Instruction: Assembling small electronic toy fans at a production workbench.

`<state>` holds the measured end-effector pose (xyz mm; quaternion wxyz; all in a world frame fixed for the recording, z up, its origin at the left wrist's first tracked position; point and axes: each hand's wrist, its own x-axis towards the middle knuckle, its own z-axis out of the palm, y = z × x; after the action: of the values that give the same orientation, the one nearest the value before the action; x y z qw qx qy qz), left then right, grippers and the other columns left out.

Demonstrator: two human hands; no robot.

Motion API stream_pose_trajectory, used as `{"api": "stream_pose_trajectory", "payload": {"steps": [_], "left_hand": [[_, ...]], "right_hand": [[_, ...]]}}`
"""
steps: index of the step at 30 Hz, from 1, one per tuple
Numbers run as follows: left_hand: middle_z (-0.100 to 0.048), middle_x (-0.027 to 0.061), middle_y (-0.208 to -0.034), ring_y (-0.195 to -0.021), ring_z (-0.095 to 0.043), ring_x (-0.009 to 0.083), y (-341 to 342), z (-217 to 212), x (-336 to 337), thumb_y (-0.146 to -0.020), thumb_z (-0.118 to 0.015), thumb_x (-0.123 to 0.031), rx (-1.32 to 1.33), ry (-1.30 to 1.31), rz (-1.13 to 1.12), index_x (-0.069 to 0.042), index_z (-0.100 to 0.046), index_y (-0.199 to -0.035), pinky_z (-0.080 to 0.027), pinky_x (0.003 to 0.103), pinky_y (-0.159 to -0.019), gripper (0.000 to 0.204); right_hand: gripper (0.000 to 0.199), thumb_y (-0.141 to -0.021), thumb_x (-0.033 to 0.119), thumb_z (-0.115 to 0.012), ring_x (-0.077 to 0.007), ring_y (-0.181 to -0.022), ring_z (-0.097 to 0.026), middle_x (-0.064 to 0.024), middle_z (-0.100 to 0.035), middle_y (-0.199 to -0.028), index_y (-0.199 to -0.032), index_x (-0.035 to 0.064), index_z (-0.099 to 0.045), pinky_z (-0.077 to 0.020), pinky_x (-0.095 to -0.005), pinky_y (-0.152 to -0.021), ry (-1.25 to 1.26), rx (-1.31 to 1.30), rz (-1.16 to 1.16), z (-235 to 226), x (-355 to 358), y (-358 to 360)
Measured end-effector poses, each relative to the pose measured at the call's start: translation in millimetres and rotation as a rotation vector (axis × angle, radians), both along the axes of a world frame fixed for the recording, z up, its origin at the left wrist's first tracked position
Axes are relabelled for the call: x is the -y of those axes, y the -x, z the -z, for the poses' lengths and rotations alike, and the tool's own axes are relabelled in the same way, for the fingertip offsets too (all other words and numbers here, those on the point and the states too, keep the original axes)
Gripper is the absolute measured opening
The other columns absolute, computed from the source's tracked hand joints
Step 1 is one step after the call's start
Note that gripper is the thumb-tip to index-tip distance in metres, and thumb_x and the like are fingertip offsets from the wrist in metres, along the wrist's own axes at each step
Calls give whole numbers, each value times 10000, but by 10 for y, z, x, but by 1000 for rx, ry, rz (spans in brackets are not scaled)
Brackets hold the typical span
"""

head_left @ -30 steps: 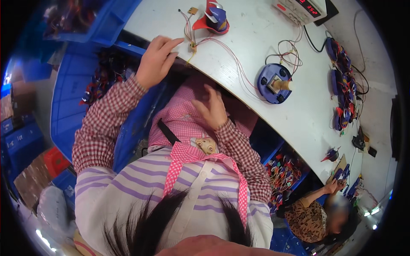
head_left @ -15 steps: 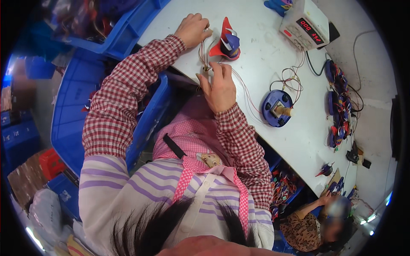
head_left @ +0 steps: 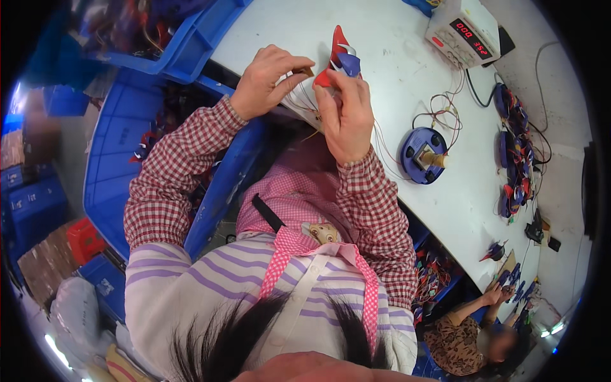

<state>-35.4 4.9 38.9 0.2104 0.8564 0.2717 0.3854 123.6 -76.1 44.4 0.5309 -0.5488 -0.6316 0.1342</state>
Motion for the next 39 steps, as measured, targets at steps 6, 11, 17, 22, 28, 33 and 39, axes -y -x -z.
{"api": "stream_pose_trajectory", "payload": {"steps": [6, 11, 17, 22, 28, 33, 39], "left_hand": [[-586, 55, -919, -831, -521, 160, -6, 40, 159, -837, -587, -37, 44, 35, 66, -44, -599, -1079, -423, 251, -765, 243], [-578, 58, -958, -863, -516, 137, -26, 130, 229, -858, -564, -30, 225, 364, 138, -38, -571, -1125, -419, 231, -781, 266], [-570, 58, -1004, -873, -523, 118, -115, 136, 171, -879, -541, -36, 407, 676, 206, -33, -533, -1177, -424, 217, -801, 299], [-568, 67, -1044, -900, -537, 113, -142, 140, 36, -890, -521, -31, 315, 740, 280, -28, -507, -1204, -430, 210, -834, 315], [-594, 72, -1020, -875, -561, 119, -161, 187, -81, -904, -528, -70, 286, 660, 197, -23, -531, -1178, -440, 208, -836, 277], [-613, 67, -977, -831, -567, 116, -165, 221, -150, -905, -546, -101, 315, 533, 65, -21, -550, -1157, -450, 202, -812, 264], [-616, 66, -950, -776, -561, 115, -181, 218, -142, -895, -568, -120, 422, 589, -9, -17, -557, -1151, -459, 194, -741, 277]], "right_hand": [[192, -806, 26, -615, -192, -676, -569, -82, -581, -840, -995, -6, -601, -472, -253, -594, 110, -239, -134, 106, -72, 37], [146, -818, 11, -601, -169, -644, -564, -70, -591, -810, -962, -7, -618, -465, -238, -580, 94, -271, -118, 150, -53, 42], [133, -823, 18, -603, -145, -646, -561, -69, -589, -815, -953, 1, -627, -462, -233, -576, 38, -247, -132, 249, -133, -25], [126, -821, 12, -601, -131, -632, -548, -67, -582, -806, -944, 6, -630, -451, -227, -559, 71, -252, -162, 289, -196, -114], [114, -817, 22, -604, -144, -619, -532, -65, -569, -798, -927, 9, -631, -442, -234, -558, 93, -320, -106, 133, -102, -259], [137, -789, 90, -639, -180, -634, -523, -79, -556, -816, -905, 16, -629, -442, -251, -582, 93, 56, -43, 236, 139, -426], [156, -774, 128, -651, -209, -655, -545, -81, -557, -803, -892, 31, -621, -458, -280, -600, 37, 438, 62, 398, 203, -104]]}}
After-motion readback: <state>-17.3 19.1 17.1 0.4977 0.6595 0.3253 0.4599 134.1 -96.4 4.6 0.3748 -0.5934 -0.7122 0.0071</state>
